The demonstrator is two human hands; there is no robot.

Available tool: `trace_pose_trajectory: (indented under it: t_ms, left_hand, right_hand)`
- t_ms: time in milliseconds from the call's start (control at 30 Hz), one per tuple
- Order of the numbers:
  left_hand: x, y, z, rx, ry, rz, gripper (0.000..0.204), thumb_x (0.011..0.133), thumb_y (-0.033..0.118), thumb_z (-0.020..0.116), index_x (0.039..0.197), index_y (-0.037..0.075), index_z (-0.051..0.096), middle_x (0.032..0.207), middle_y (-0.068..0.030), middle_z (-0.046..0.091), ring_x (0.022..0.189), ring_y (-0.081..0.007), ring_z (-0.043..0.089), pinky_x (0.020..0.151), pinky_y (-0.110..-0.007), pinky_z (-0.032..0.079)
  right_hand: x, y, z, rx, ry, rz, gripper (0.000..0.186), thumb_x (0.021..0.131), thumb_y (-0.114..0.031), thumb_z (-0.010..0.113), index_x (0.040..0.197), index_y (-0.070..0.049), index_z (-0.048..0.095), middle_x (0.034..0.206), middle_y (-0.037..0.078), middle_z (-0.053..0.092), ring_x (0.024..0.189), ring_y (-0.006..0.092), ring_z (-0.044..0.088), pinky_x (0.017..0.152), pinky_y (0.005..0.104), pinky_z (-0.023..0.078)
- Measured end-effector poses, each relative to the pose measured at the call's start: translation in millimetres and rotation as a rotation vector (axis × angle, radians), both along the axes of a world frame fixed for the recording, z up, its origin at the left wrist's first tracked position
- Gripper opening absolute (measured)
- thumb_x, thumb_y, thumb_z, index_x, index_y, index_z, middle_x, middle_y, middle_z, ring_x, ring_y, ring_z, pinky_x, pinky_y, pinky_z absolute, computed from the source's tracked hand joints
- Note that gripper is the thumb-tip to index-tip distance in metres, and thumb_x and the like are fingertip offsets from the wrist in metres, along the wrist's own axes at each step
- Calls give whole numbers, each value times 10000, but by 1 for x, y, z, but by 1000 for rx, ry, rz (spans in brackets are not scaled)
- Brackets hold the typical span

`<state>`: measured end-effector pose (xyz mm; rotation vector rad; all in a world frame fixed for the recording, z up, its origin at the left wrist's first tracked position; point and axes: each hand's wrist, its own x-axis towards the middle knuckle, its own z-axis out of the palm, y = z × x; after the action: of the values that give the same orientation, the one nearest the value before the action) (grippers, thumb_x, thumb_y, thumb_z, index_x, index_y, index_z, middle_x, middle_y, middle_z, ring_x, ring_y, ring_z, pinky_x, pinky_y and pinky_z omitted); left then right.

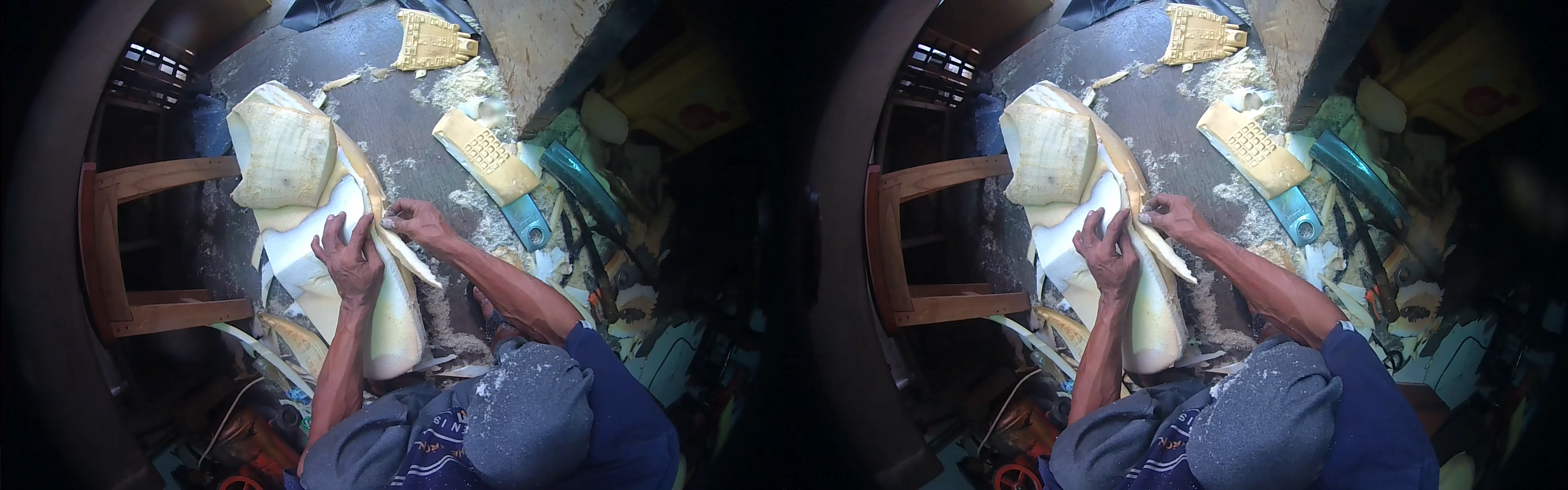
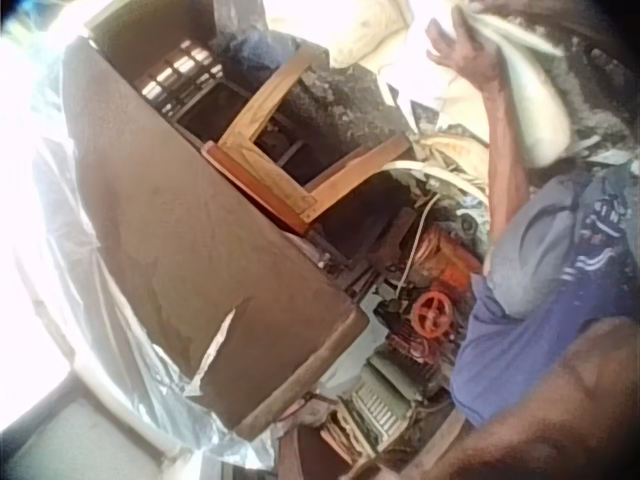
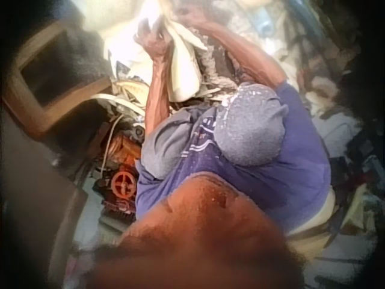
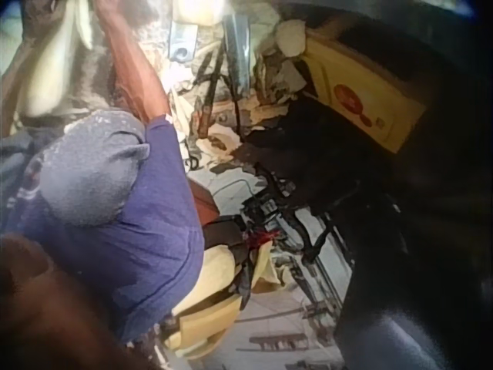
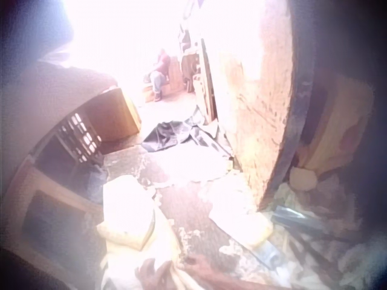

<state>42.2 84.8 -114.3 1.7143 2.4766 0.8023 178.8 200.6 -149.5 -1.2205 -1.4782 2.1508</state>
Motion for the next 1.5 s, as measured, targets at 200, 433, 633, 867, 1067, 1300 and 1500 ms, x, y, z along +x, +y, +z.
trace_pose_trajectory:
  t_ms: [200,433,633,867,1067,1300,1500]
  left_hand:
    - [5,4,5,-31,52,11,330,947,156,650,1260,226,729,1379,-165,543,1369,-338,463,1173,-625,181]
    - [21,-23,13,-193,55,69,745,950,470,645,1591,192,386,1634,-232,267,1544,-442,188,1181,-720,23]
    - [18,-30,3,-155,13,14,713,957,348,627,1582,106,383,1632,-267,250,1548,-454,170,1176,-727,6]
    - [14,-33,-3,-141,17,-2,648,982,270,604,1570,95,396,1627,-232,277,1545,-440,194,1176,-726,39]
    - [13,-32,1,-163,15,2,666,994,326,606,1584,117,378,1640,-227,255,1553,-435,169,1180,-724,24]
    - [27,-48,16,-253,-1,45,796,954,456,638,1607,121,329,1671,-268,155,1559,-477,94,1168,-741,4]
    - [26,-61,7,-233,-17,-3,844,932,472,658,1606,91,322,1669,-297,135,1554,-506,78,1155,-755,-6]
  right_hand:
    - [-2,1,1,211,-117,73,413,953,-327,718,1141,39,685,967,134,718,897,186,675,777,335,545]
    - [28,-25,0,-154,5,-159,390,987,-309,689,1209,11,660,1036,107,709,883,142,650,767,284,529]
    - [38,-39,-9,-113,79,-20,372,956,-277,743,1201,-7,671,1017,72,722,883,121,638,774,288,530]
    - [29,-43,-13,-127,61,-42,363,937,-266,766,1185,-18,674,988,57,711,867,120,637,744,275,528]
    - [25,-49,-17,21,53,-36,374,954,-279,747,1204,-15,657,995,64,708,857,117,633,763,287,535]
    - [41,-57,-13,-184,92,-213,341,984,-205,701,1249,-2,631,998,95,710,855,151,680,770,310,597]
    - [61,-73,-19,-369,180,-65,326,992,-178,692,1244,17,625,1008,98,708,871,182,713,765,322,635]
